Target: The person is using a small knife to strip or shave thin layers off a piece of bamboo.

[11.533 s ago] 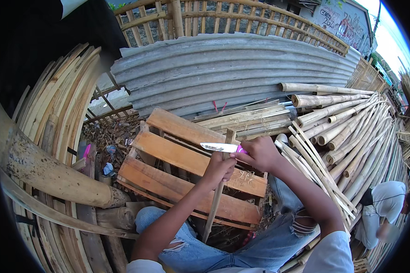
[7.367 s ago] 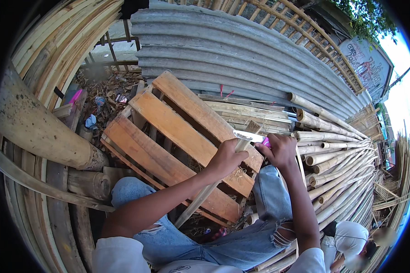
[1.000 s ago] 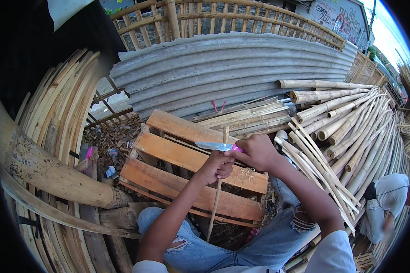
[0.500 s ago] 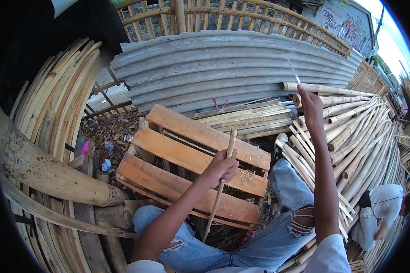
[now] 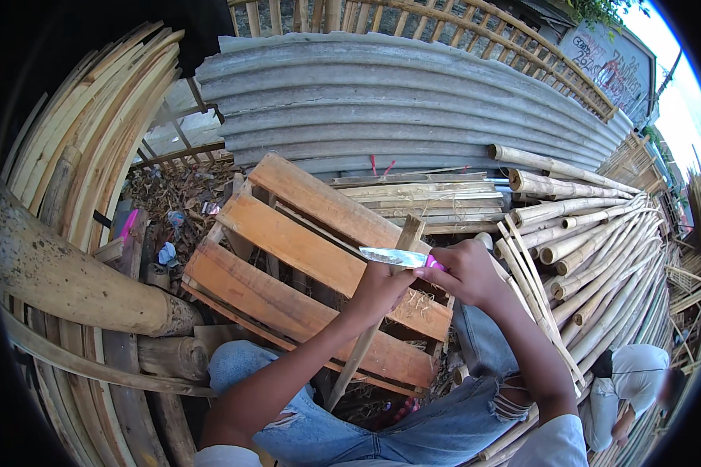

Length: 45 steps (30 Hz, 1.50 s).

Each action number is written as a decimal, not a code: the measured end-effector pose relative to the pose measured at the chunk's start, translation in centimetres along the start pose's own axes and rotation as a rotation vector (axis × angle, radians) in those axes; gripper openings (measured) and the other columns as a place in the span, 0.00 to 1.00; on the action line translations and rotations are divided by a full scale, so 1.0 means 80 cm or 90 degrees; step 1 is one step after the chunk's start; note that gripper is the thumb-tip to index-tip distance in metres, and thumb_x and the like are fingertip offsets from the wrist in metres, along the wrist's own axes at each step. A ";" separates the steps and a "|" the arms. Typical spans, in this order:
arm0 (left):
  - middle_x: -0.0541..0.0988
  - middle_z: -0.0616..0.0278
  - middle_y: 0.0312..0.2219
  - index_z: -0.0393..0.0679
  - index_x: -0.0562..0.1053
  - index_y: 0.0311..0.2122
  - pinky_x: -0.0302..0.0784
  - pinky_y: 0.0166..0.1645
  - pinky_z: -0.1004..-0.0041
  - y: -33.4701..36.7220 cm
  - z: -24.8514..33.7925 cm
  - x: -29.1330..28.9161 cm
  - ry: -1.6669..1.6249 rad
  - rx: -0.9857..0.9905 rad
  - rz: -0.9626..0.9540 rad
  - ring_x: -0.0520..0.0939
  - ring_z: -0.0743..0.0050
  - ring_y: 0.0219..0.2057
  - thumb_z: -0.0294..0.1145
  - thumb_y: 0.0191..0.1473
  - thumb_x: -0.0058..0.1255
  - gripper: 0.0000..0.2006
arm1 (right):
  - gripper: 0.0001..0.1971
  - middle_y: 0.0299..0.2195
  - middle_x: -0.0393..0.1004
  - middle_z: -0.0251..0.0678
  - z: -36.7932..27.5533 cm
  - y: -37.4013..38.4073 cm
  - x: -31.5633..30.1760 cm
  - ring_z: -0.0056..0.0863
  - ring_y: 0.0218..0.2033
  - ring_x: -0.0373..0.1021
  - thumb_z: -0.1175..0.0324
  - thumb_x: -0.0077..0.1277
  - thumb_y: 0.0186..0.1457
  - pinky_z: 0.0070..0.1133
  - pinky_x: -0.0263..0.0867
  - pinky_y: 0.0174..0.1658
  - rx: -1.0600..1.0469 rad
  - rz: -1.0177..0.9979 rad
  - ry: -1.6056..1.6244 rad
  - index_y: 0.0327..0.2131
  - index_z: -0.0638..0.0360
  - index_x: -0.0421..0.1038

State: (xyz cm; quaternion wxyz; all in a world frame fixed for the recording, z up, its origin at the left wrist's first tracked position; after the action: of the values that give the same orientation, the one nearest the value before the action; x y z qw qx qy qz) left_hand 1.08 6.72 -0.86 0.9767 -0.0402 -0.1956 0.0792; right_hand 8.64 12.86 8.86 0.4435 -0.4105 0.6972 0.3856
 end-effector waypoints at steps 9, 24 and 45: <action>0.60 0.73 0.11 0.44 0.58 0.26 0.51 0.12 0.82 -0.004 0.007 0.008 -0.063 -0.041 -0.062 0.58 0.89 0.09 0.23 0.52 0.40 0.06 | 0.28 0.07 0.60 0.36 0.068 0.015 -0.062 0.34 0.09 0.57 0.44 0.44 0.55 0.30 0.52 0.18 0.242 0.162 -0.111 0.13 0.57 0.65; 0.62 0.73 0.11 0.36 0.68 0.36 0.54 0.13 0.81 -0.003 0.021 -0.002 0.073 0.102 0.038 0.61 0.88 0.10 0.23 0.52 0.42 0.06 | 0.25 0.07 0.58 0.39 -0.002 0.003 0.003 0.39 0.10 0.61 0.49 0.51 0.52 0.30 0.54 0.18 -0.009 -0.016 0.026 0.13 0.59 0.64; 0.78 0.45 0.25 0.30 0.70 0.40 0.72 0.33 0.65 -0.010 0.030 -0.013 0.226 0.138 0.143 0.81 0.54 0.28 0.28 0.48 0.49 0.14 | 0.27 0.06 0.58 0.37 0.005 0.014 -0.020 0.38 0.10 0.60 0.44 0.50 0.50 0.30 0.54 0.17 -0.028 0.067 -0.166 0.13 0.56 0.63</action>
State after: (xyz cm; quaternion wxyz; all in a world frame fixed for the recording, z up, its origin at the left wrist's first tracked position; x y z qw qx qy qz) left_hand -0.69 5.89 1.04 0.9794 0.0303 -0.0057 0.1995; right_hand 8.18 13.99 10.42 0.5003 -0.3293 0.6460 0.4733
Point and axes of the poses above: each hand's wrist, its own y-axis towards the middle knuckle, its own x-axis out of the palm, z = x × y, the point moved 8 cm from there along y, towards the middle knuckle
